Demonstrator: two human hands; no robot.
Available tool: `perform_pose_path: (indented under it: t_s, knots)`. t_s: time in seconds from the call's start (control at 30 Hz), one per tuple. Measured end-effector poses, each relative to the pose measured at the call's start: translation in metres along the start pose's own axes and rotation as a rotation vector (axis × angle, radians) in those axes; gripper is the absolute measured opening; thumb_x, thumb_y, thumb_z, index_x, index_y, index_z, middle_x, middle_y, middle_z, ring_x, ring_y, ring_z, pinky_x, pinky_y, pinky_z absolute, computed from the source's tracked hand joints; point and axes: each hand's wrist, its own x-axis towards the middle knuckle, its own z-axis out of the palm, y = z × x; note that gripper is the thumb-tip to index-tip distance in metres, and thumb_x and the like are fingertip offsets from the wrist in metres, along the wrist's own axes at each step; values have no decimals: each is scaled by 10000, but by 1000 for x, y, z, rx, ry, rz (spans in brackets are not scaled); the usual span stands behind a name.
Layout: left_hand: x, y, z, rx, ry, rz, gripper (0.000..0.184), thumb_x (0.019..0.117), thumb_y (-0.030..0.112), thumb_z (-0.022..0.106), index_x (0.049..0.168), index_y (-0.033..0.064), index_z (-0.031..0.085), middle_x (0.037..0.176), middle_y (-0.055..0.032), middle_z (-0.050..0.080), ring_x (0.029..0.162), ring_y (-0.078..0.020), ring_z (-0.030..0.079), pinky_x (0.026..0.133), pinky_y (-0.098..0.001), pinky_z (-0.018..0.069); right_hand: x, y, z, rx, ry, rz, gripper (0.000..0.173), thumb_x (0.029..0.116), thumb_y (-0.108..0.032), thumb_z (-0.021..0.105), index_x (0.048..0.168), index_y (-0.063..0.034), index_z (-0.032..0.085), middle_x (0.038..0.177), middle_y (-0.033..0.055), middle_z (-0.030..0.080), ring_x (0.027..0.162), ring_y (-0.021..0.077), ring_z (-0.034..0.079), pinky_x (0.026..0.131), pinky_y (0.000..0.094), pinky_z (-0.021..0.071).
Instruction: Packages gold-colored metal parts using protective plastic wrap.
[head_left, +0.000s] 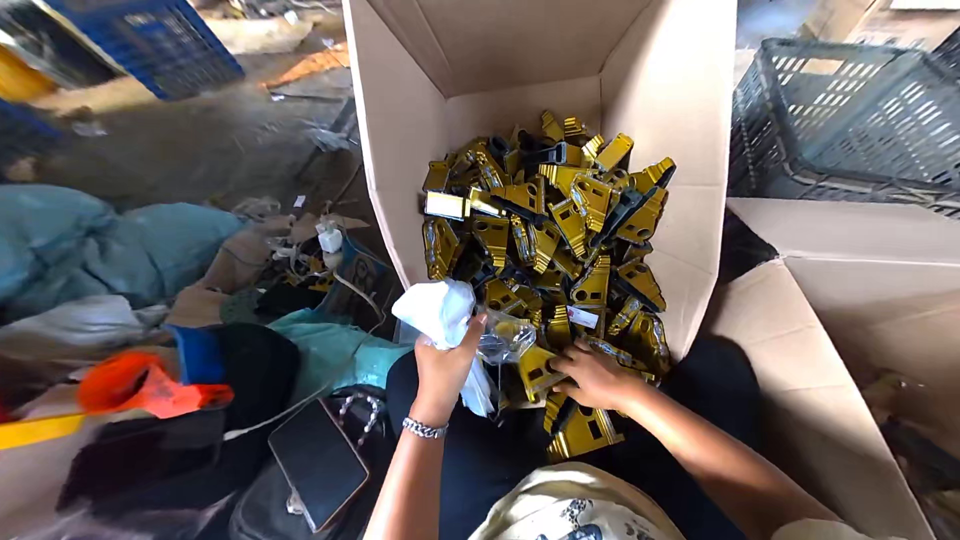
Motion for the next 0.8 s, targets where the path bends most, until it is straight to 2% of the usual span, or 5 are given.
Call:
perform_pose_path:
  t_s: [0.17,0.3,0.4,0.5,0.8]
  knots:
    - [-4,-4,6,-8,-20,-20,478,812,97,800,1189,-89,573,1010,-50,710,895,-58,695,840,-239,594,-47,29,-16,548,670,165,397,917,-297,727,1133,37,724,1362,318,525,1332,485,437,1091,623,380]
    - [-5,1,21,55,-107,-58,405,846,140,791,1150,-68,623,1010,-53,721,944,-26,686,885,-225,575,-74,48,-36,1436,898,13,643,959,-668,501,1199,-81,603,1130,9,683,1073,122,648,935,384,551]
    - [-7,7,39,92,-160,-48,363,855,166,783,1108,-60,655,981,-50,724,918,-10,683,876,-215,567,-74,35,-47,1384,909,-190,703,802,-395,826,1294,-63,449,1102,-18,673,1009,89,681,890,309,599]
    - [-9,7,47,98,-181,-16,332,860,145,773,1097,-59,660,971,-58,728,914,-17,689,874,-215,570,-61,8,-52,1375,786,-196,760,773,-76,769,1400,-5,346,1183,68,643,1063,149,681,898,331,609]
    - [-26,16,63,3,-161,-89,407,824,132,799,1135,-78,641,1010,-97,729,963,-82,700,909,-270,577,-67,-18,-32,1274,625,-193,536,866,-162,776,1307,23,533,1057,92,735,862,212,745,779,389,655]
